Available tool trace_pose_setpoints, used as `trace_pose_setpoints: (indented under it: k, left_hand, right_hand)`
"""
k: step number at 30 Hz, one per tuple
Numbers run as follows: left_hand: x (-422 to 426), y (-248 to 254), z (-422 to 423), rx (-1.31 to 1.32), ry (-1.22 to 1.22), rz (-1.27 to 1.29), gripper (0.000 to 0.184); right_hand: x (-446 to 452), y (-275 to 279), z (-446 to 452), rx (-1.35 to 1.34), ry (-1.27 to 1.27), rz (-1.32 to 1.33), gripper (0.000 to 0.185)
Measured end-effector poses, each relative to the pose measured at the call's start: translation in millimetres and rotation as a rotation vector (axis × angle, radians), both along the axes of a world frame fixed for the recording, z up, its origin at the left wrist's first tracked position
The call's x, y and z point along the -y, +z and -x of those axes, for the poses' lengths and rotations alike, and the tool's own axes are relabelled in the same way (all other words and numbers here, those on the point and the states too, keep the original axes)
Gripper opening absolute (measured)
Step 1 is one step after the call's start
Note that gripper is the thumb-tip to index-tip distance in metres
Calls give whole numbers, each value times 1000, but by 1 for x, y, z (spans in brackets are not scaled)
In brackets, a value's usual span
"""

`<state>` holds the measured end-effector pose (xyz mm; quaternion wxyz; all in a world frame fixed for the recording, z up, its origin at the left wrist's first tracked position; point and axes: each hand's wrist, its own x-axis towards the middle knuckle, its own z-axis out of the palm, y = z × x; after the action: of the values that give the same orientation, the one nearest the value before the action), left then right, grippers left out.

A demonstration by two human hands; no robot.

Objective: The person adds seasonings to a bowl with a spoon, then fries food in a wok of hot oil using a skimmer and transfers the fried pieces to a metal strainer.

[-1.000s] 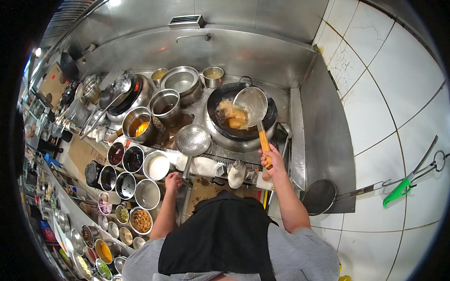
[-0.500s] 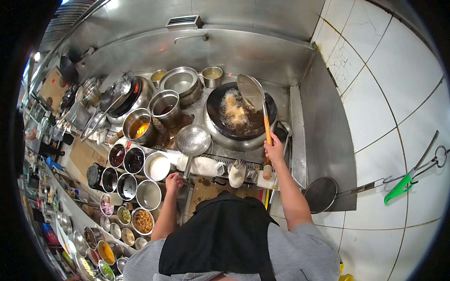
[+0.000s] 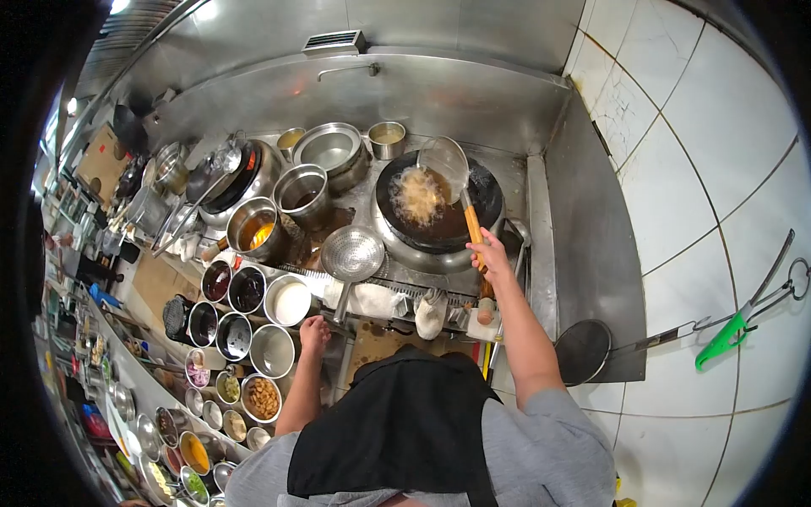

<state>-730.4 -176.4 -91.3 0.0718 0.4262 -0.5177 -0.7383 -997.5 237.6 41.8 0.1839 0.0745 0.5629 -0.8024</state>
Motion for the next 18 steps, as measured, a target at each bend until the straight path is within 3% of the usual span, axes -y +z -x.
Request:
trace_pose_setpoints:
  k: [12,18]
  left_hand:
    - [-1,3,5,-44,28,-28,15]
    - [1,0,11,-37,14,-54,16]
  right_hand:
    - [-33,31,-35,23,218,7,67]
    - [-32,49,-64,-141,122,-263,67]
